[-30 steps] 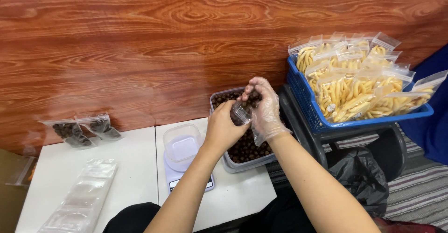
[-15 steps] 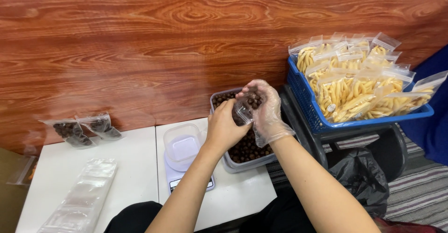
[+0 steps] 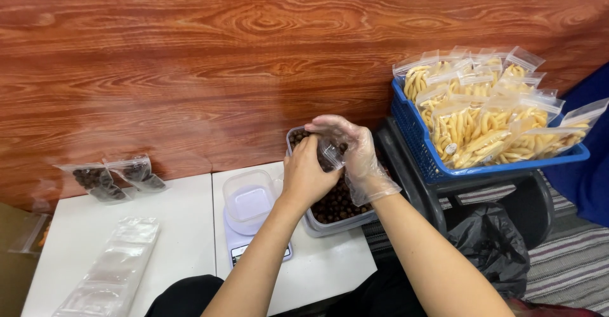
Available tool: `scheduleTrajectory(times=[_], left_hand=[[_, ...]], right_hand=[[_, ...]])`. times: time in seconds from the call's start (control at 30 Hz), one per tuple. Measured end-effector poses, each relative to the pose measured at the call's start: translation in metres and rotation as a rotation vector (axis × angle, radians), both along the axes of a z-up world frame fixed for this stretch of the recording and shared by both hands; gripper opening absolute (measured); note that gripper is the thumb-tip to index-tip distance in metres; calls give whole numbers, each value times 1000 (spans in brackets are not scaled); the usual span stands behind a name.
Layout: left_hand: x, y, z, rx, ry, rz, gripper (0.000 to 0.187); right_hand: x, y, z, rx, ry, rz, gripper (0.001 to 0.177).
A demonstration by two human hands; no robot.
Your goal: Packing chocolate balls into small plastic bags and weighing them on a digital scale for portion control.
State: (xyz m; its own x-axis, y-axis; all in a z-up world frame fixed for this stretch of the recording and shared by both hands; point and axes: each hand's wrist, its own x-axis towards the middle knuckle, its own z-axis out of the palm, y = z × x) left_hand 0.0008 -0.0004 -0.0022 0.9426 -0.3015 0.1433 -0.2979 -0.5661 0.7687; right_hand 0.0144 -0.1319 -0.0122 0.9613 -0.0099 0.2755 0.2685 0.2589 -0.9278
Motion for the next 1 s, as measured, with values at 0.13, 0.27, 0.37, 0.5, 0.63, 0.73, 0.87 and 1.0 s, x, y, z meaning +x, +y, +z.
scheduleTrajectory(times=[0.13,0.27,0.37,0.5,0.63,0.73,0.87,1.0], left_hand=[[-1,3,-3,22,-14,-22,59],[-1,7,3,23,-12,-31,61],[3,14,1,-29,-53,27,61],[9,23,-4,-9,-205,115,52],[8,21,-27,51,-292,20,48],[10,28,-23,102,-333,-4,56],[6,28,-17,64,-451,32,56],[5,23,-26,80,-478,-9,57]], right_hand=[[1,-5,-2,-46,13,169,80],[5,-11,2,-237,66,130,82],[1,-20,12,-490,-62,-96,56],[-30,-1,43,-811,-303,-42,24],[6,-21,-71,-626,-267,131,26],[-4,-11,-7,-611,-267,272,29],[11,-20,-27,-873,-577,-82,30],[22,-20,-90,-1011,-735,-35,33]])
